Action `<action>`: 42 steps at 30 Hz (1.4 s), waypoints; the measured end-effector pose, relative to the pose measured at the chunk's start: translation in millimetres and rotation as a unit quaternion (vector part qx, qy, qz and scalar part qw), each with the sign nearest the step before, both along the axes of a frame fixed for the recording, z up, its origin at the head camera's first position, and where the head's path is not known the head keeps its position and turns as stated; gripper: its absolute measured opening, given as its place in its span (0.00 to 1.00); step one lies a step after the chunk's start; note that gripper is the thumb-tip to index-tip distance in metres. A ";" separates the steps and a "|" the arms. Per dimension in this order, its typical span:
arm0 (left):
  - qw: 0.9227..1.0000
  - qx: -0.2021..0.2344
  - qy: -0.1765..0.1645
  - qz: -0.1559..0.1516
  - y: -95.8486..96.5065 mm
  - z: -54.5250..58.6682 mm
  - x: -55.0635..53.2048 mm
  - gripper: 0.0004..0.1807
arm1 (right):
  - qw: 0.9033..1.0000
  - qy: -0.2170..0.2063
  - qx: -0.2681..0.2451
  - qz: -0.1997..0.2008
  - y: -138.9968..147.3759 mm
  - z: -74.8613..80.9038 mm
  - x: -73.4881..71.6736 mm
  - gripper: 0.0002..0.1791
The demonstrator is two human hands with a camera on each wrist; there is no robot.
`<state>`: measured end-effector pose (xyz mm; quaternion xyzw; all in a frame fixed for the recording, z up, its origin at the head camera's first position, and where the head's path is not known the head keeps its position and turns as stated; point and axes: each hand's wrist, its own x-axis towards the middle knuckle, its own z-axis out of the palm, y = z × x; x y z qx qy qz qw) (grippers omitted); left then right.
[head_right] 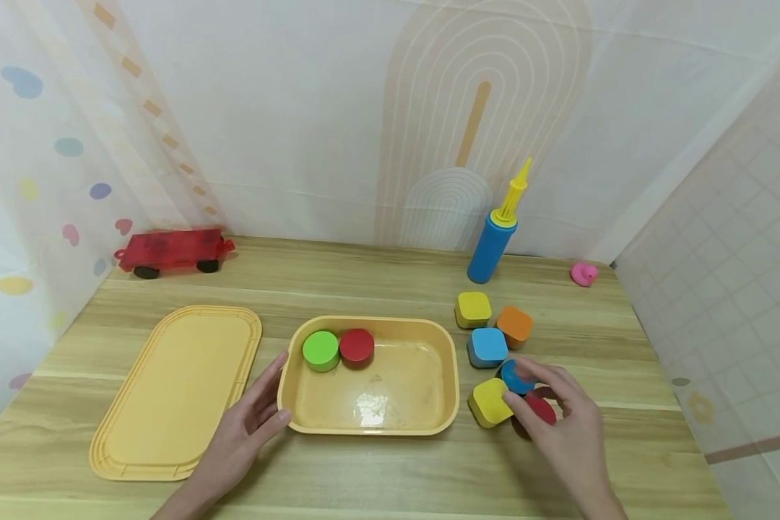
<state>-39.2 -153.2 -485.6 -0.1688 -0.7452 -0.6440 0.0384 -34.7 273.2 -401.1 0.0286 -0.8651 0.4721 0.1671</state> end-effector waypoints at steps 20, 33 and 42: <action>1.000 0.002 0.008 0.000 1.7 4.0 -1.0 0.42 | 0.995 -0.010 0.096 -0.021 33.1 -9.2 16.5 0.34; 1.000 -0.002 0.002 0.003 1.3 2.7 -0.8 0.42 | 0.990 -0.035 0.138 0.003 60.1 -26.0 20.5 0.36; 1.000 -0.004 -0.002 0.002 0.9 2.5 -0.2 0.42 | 0.979 -0.129 0.158 0.018 70.1 -33.0 18.3 0.39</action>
